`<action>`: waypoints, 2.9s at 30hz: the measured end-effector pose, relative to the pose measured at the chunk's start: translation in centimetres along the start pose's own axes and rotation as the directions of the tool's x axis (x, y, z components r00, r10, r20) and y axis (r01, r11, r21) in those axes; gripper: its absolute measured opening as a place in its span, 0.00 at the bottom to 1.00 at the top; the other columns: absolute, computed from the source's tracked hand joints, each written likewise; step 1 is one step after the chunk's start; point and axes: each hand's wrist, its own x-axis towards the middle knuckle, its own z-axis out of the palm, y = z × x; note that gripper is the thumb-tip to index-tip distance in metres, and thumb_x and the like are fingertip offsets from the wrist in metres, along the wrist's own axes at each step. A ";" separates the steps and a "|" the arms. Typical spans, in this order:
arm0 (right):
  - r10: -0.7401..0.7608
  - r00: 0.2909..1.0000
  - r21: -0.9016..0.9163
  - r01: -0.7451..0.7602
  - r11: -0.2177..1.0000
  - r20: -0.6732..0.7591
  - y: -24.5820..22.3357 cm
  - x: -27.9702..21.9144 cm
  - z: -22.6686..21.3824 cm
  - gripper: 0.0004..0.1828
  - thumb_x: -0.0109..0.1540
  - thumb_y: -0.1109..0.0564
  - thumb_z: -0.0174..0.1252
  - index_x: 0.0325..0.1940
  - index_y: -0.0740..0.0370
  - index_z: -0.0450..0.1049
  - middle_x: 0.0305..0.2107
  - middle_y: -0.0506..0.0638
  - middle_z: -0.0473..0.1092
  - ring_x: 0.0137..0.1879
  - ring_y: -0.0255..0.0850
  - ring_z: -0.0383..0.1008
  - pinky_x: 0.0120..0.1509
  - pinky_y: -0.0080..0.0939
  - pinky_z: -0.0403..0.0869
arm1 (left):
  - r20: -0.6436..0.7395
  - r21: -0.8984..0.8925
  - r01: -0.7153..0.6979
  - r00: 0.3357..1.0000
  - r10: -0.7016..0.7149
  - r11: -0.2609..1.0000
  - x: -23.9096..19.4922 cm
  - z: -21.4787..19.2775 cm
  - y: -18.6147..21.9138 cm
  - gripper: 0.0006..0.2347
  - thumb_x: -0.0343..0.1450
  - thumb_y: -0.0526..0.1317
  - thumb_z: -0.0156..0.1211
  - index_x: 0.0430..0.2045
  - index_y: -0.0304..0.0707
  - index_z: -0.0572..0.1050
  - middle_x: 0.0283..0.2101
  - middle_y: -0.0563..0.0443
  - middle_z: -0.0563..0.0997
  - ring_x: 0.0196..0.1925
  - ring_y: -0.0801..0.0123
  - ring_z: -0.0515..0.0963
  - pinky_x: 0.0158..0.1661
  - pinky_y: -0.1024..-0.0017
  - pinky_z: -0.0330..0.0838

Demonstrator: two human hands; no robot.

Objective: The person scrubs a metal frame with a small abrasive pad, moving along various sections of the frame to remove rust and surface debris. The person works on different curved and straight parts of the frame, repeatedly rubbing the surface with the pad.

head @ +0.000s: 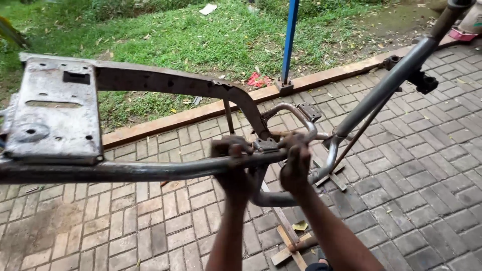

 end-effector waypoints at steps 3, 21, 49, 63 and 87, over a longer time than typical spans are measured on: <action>0.083 0.996 0.154 -0.086 0.984 0.026 -3.7 1.6 -0.1 0.33 0.72 0.41 0.27 0.28 0.58 0.70 0.23 0.48 0.66 0.30 0.49 0.69 0.64 0.57 0.67 | 0.180 -0.489 0.722 0.632 -0.753 0.489 -1.3 2.3 2.0 0.15 0.72 0.49 0.62 0.36 0.38 0.68 0.24 0.45 0.71 0.26 0.61 0.77 0.30 0.63 0.85; 0.070 0.998 -0.064 -0.071 0.995 -0.003 4.5 -3.6 0.6 0.13 0.74 0.64 0.27 0.48 0.61 0.60 0.22 0.52 0.68 0.27 0.56 0.68 0.51 0.53 0.68 | 0.124 -0.275 0.787 0.599 -0.791 0.553 -4.7 2.8 0.6 0.20 0.68 0.58 0.58 0.15 0.41 0.74 0.06 0.48 0.69 0.11 0.68 0.71 0.20 0.75 0.64; 0.315 0.936 0.234 -0.346 0.909 0.160 1.4 0.1 -1.0 0.35 0.71 0.37 0.22 0.32 0.55 0.71 0.22 0.50 0.67 0.32 0.48 0.68 0.50 0.45 0.65 | 0.226 -0.148 0.787 0.616 -0.755 0.598 -3.5 3.1 1.4 0.26 0.74 0.51 0.48 0.06 0.32 0.74 0.06 0.46 0.70 0.10 0.67 0.71 0.17 0.74 0.64; 0.193 0.962 0.229 -0.236 0.944 0.194 -3.9 2.7 -2.5 0.41 0.69 0.26 0.20 0.29 0.54 0.69 0.25 0.49 0.66 0.34 0.50 0.68 0.52 0.46 0.66 | 0.191 -0.267 0.756 0.649 -0.736 0.597 -6.1 2.6 1.1 0.22 0.73 0.55 0.48 0.14 0.38 0.72 0.07 0.49 0.69 0.10 0.71 0.71 0.16 0.77 0.64; 0.104 0.993 0.146 -0.111 0.983 0.055 -4.8 0.6 -0.9 0.36 0.69 0.30 0.25 0.35 0.55 0.71 0.27 0.48 0.65 0.36 0.49 0.69 0.51 0.49 0.65 | 0.137 -0.357 0.842 0.477 -0.868 0.406 -6.3 3.4 0.4 0.20 0.76 0.49 0.44 0.30 0.25 0.73 0.10 0.40 0.69 0.10 0.63 0.69 0.16 0.72 0.63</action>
